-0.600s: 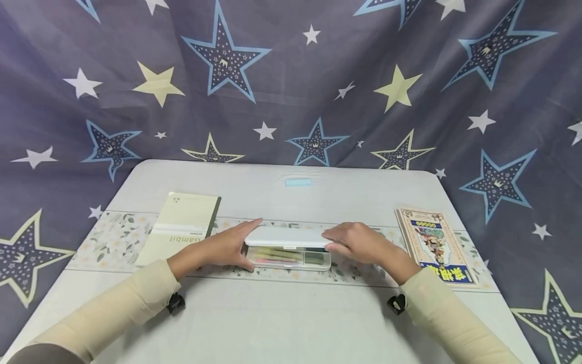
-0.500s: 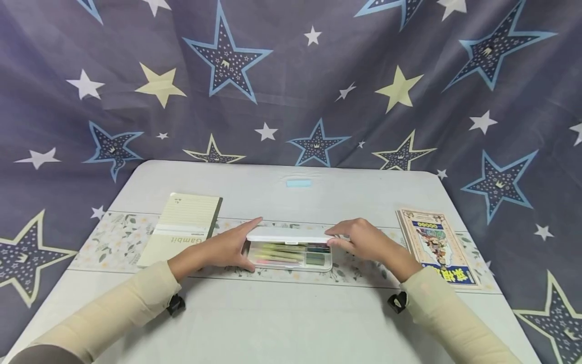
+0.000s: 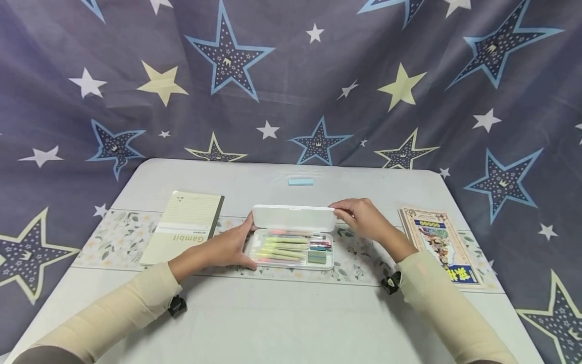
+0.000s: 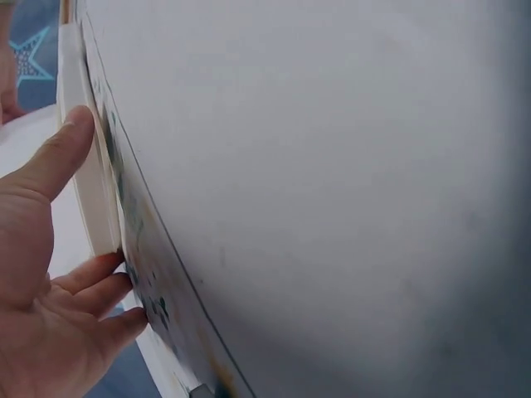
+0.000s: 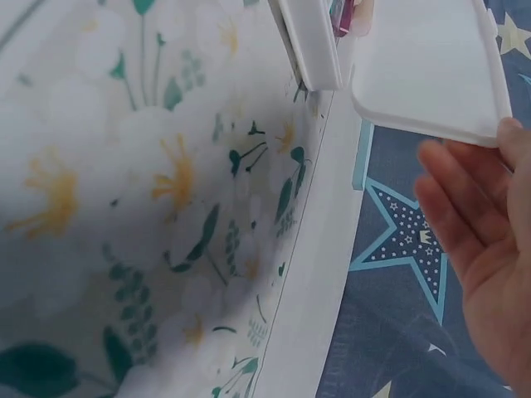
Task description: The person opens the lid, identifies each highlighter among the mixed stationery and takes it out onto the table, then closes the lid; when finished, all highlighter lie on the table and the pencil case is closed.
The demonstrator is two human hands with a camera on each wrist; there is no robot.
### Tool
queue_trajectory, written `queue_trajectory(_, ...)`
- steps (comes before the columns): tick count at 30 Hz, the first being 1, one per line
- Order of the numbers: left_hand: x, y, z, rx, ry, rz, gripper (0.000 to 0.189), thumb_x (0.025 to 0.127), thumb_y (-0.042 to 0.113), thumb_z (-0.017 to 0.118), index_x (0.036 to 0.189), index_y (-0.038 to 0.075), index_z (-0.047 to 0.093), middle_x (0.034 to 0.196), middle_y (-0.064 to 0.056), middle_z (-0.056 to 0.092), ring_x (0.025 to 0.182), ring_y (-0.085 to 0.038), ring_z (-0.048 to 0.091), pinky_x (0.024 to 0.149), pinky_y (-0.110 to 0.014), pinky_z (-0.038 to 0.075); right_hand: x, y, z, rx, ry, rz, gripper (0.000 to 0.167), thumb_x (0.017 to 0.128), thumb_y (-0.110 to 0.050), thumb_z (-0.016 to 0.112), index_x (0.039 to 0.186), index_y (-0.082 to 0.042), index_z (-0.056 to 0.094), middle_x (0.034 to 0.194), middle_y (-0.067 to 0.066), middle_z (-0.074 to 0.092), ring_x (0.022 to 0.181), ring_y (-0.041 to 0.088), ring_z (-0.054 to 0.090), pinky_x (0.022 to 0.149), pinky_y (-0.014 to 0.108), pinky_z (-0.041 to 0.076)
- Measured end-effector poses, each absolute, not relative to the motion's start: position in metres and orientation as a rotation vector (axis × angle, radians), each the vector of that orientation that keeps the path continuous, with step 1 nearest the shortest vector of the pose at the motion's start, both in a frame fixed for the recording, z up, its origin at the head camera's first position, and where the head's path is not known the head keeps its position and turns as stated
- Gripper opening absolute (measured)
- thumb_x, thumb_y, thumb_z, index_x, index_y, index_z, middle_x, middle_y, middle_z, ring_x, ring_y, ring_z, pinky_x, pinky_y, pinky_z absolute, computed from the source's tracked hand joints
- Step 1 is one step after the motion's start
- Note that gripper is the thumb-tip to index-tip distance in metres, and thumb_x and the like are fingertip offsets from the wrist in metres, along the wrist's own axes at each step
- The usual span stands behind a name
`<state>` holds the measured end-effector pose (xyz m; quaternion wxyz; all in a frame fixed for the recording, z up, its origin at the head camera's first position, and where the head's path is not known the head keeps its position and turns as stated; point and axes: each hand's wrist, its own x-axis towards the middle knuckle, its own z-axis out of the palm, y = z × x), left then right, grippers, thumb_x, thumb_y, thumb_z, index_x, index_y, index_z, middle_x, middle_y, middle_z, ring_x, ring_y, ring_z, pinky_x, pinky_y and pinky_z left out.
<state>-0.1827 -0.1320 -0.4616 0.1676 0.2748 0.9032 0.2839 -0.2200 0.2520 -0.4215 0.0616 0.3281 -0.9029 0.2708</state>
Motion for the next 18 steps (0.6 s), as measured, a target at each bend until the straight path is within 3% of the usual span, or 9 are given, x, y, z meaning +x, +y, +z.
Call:
queue_trajectory(9,-0.18,-0.131,-0.461,0.756,2.558,0.83,0.15,0.072,0.04,0.093,0.159,0.004,-0.024,0.156,-0.011,0.046,0.143,-0.026,0.047,0.116,-0.044,0.04,-0.237,0.244,-0.429,0.801,-2.733,0.785,0.02,0.1,-0.017,0.067,0.115,-0.01,0.078,0.098,0.007,0.077,0.075,0.013,0.067,0.066,0.032,0.056)
queue_trajectory(18,-0.18,-0.133,-0.459,0.807,2.573,0.793,0.147,0.074,0.041,0.092,0.159,0.001,-0.021,0.148,-0.004,0.055,0.131,-0.02,0.056,0.109,-0.043,0.045,-0.25,0.242,-0.433,0.693,-2.793,0.862,0.018,0.099,-0.019,0.068,0.112,-0.011,0.078,0.08,0.003,0.074,0.065,0.008,0.059,0.058,0.028,0.049)
